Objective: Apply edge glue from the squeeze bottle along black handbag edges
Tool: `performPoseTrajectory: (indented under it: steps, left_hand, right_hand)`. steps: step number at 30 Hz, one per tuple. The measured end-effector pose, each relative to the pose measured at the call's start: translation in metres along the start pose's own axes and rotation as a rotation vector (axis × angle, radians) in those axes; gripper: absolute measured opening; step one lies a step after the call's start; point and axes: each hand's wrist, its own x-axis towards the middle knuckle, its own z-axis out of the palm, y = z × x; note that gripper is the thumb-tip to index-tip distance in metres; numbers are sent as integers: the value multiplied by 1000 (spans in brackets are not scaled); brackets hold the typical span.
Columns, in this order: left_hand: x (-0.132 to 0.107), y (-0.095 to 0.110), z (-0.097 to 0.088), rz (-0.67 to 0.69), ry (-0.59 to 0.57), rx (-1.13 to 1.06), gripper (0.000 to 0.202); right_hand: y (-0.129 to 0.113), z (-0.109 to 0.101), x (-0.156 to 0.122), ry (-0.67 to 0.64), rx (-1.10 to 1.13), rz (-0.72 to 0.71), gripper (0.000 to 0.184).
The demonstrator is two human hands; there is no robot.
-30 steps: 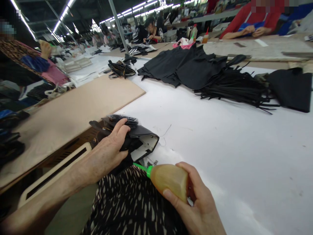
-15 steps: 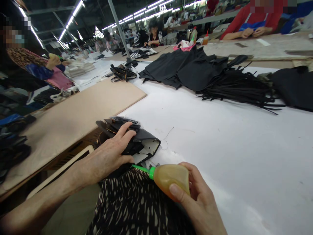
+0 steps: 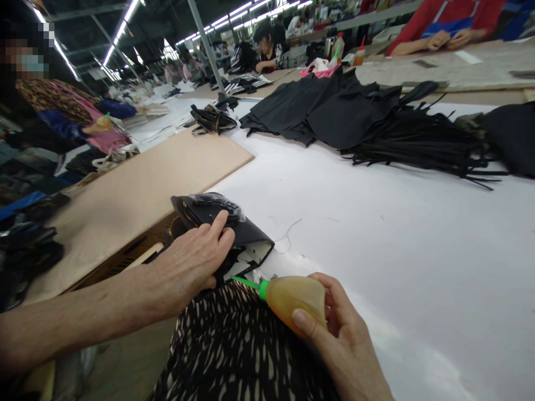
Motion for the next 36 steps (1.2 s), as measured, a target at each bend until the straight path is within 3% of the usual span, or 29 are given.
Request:
performPoseTrajectory:
  steps: [4, 9, 15, 18, 21, 24, 27, 31, 36]
  left_hand:
    - [2, 4, -1, 4, -37, 65, 67]
    - [0, 1, -2, -22, 36, 59, 69]
    - [-1, -19, 2, -11, 170, 5, 52]
    - [-3, -27, 5, 14, 224, -42, 45]
    - [-5, -31, 5, 19, 223, -78, 44]
    - [-7, -32, 4, -3, 185, -118, 45]
    - [-5, -32, 3, -17, 162, -166, 50]
    - [-1, -33, 4, -34, 183, -234, 53]
    - [0, -34, 5, -39, 213, -297, 56]
  right_hand:
    - [2, 2, 1, 22, 13, 20, 43]
    - [9, 4, 6, -52, 67, 11, 48]
    - [-3, 16, 6, 16, 121, 23, 44]
    - [-2, 17, 10, -15, 127, 1, 45]
    - [1, 17, 12, -41, 140, -9, 48]
    - [-2, 23, 11, 13, 133, -23, 45]
    - [-5, 27, 9, 65, 104, -66, 42]
    - [2, 22, 9, 9, -38, -201, 45]
    - [8, 18, 7, 59, -134, -284, 44]
